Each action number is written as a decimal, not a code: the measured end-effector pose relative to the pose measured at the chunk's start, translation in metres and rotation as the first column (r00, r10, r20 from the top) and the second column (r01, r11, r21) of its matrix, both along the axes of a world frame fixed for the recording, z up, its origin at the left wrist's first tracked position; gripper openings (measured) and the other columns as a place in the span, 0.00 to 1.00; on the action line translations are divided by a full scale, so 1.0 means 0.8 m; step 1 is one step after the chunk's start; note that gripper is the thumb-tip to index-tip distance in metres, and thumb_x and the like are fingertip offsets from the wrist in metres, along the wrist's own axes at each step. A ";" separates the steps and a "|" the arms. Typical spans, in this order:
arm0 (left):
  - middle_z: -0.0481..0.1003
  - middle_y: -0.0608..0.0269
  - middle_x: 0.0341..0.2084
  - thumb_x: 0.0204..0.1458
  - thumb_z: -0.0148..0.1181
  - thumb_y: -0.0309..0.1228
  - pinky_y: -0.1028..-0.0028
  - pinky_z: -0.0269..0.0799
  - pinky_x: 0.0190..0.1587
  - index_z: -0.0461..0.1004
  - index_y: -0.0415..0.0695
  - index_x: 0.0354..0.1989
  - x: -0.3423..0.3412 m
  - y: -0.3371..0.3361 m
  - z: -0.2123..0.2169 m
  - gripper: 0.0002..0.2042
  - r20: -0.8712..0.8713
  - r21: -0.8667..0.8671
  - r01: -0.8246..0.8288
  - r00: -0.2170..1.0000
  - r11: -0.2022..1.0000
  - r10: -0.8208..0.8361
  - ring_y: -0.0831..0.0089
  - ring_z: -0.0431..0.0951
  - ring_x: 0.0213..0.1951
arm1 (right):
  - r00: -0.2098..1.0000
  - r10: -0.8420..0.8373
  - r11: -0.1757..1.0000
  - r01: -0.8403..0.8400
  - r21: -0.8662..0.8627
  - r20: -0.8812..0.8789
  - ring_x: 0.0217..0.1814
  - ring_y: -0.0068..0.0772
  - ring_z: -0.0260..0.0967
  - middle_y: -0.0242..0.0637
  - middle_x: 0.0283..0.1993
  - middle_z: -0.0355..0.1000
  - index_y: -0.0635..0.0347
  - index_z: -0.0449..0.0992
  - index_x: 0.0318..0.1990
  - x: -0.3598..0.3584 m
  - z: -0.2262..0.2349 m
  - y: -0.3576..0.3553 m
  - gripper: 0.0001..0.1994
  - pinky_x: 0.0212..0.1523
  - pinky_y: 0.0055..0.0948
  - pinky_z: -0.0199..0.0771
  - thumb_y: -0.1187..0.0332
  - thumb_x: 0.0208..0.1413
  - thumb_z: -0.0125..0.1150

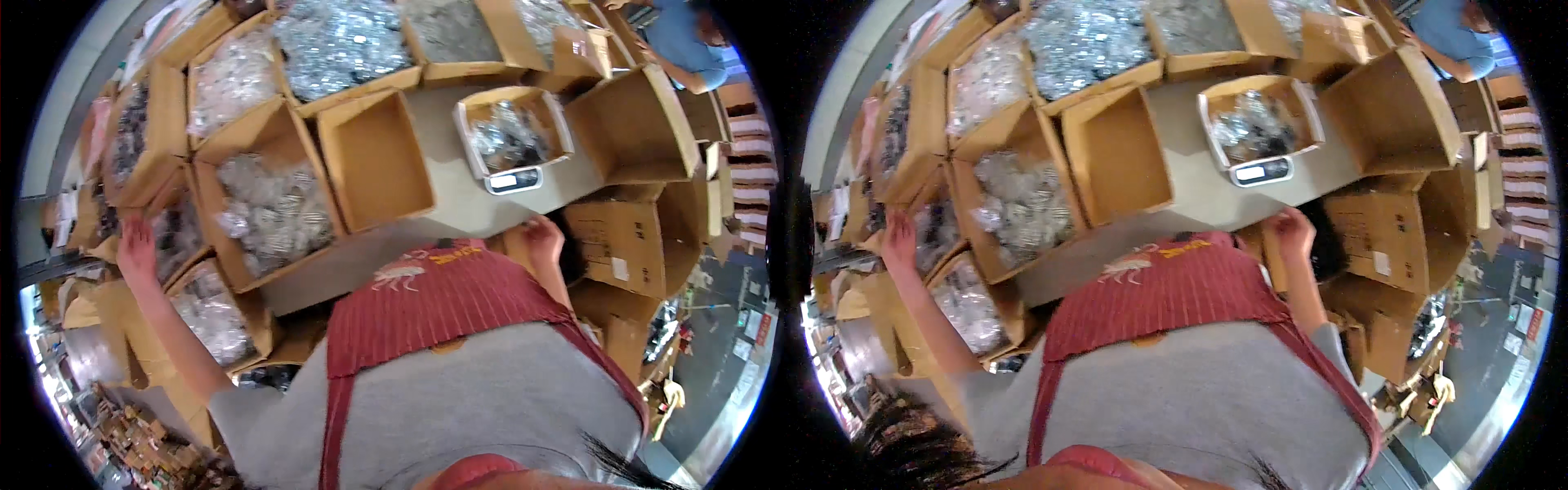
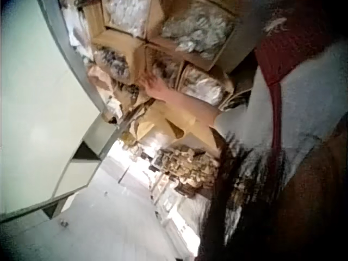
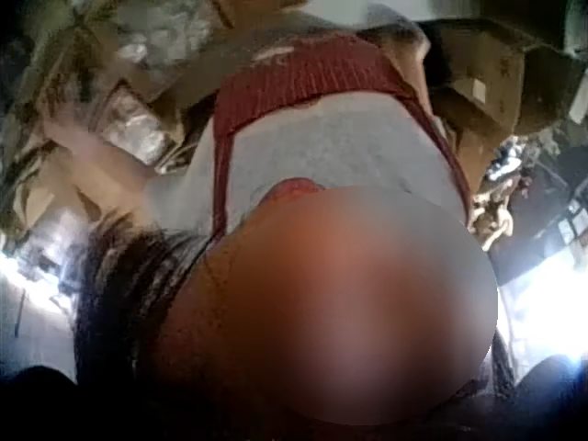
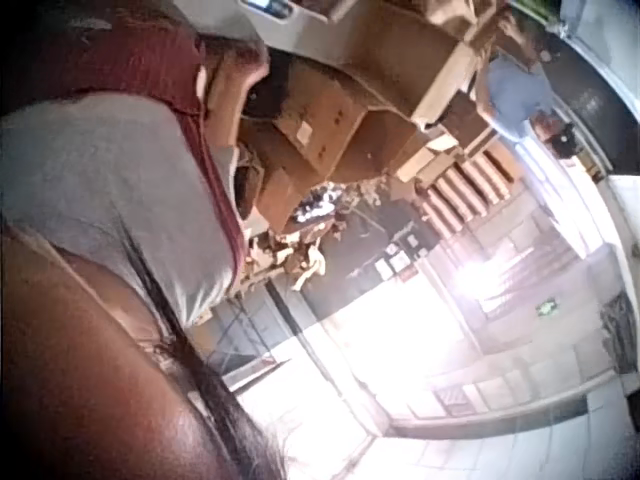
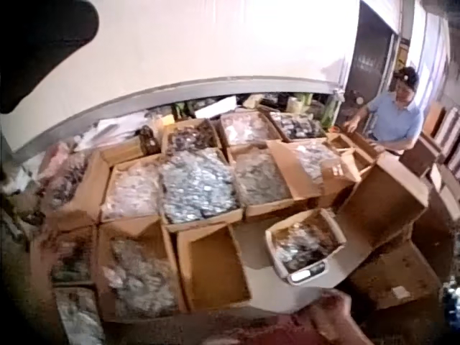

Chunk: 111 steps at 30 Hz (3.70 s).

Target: Sorting and weighing small hardware components into plastic bags and boxes.

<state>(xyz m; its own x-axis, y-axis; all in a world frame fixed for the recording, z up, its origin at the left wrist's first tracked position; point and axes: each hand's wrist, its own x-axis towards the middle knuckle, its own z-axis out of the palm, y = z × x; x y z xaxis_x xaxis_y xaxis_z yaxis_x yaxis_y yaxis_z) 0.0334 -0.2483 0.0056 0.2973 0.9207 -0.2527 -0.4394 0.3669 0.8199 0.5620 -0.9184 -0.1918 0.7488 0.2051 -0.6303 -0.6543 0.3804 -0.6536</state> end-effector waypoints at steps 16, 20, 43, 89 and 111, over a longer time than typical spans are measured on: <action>0.78 0.49 0.41 0.53 0.53 0.43 0.63 0.76 0.38 0.78 0.40 0.43 -0.386 0.078 -0.019 0.19 -0.733 0.154 -0.182 -0.680 0.971 -0.012 0.53 0.79 0.42 | 0.930 -0.289 0.941 0.320 0.111 -0.228 0.65 0.46 0.57 0.41 0.61 0.63 0.61 0.65 0.57 -0.039 -0.035 0.060 0.31 0.68 0.45 0.50 0.48 0.53 0.58; 0.78 0.49 0.41 0.53 0.54 0.42 0.63 0.76 0.37 0.78 0.40 0.43 -0.393 0.093 -0.053 0.19 -0.728 0.086 -0.170 -0.683 0.982 -0.055 0.53 0.79 0.41 | 0.958 -0.212 0.977 0.212 -0.025 -0.191 0.56 0.44 0.63 0.39 0.52 0.68 0.60 0.69 0.52 -0.045 -0.032 0.069 0.27 0.61 0.43 0.59 0.49 0.53 0.59; 0.78 0.50 0.38 0.54 0.55 0.38 0.65 0.78 0.31 0.76 0.37 0.42 -0.321 0.055 0.014 0.16 -0.877 0.408 -0.128 -0.329 0.904 0.349 0.56 0.80 0.36 | 0.945 0.213 0.711 0.024 -0.703 0.248 0.54 0.44 0.65 0.44 0.51 0.68 0.62 0.72 0.50 0.055 -0.045 -0.009 0.22 0.53 0.41 0.66 0.65 0.46 0.64; 0.74 0.60 0.42 0.54 0.52 0.22 0.72 0.71 0.45 0.67 0.39 0.51 -0.112 -0.912 0.002 0.15 -0.014 -0.276 -0.537 0.832 0.797 0.555 0.72 0.75 0.41 | 0.258 0.690 0.713 -0.403 -0.573 0.677 0.40 0.34 0.73 0.42 0.36 0.76 0.71 0.77 0.35 0.003 0.010 -0.017 0.13 0.46 0.31 0.74 0.78 0.48 0.45; 0.75 0.65 0.38 0.52 0.51 0.25 0.75 0.70 0.44 0.72 0.39 0.45 -0.604 -0.779 -0.045 0.12 -0.261 -0.050 -0.608 0.774 0.792 0.577 0.75 0.75 0.40 | -0.823 0.326 0.077 0.513 -0.855 -0.465 0.60 0.54 0.61 0.47 0.64 0.57 0.50 0.65 0.59 -0.699 0.014 0.250 0.31 0.53 0.48 0.70 0.67 0.43 0.66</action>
<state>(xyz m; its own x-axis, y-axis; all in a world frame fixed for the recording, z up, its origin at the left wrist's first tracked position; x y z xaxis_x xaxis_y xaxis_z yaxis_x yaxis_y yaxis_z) -0.4502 -0.8712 -0.0301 -0.3747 0.8514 -0.3672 -0.4176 0.1987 0.8867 0.0027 -0.7185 -0.1803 -0.3576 0.8539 -0.3781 0.8927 0.4314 0.1300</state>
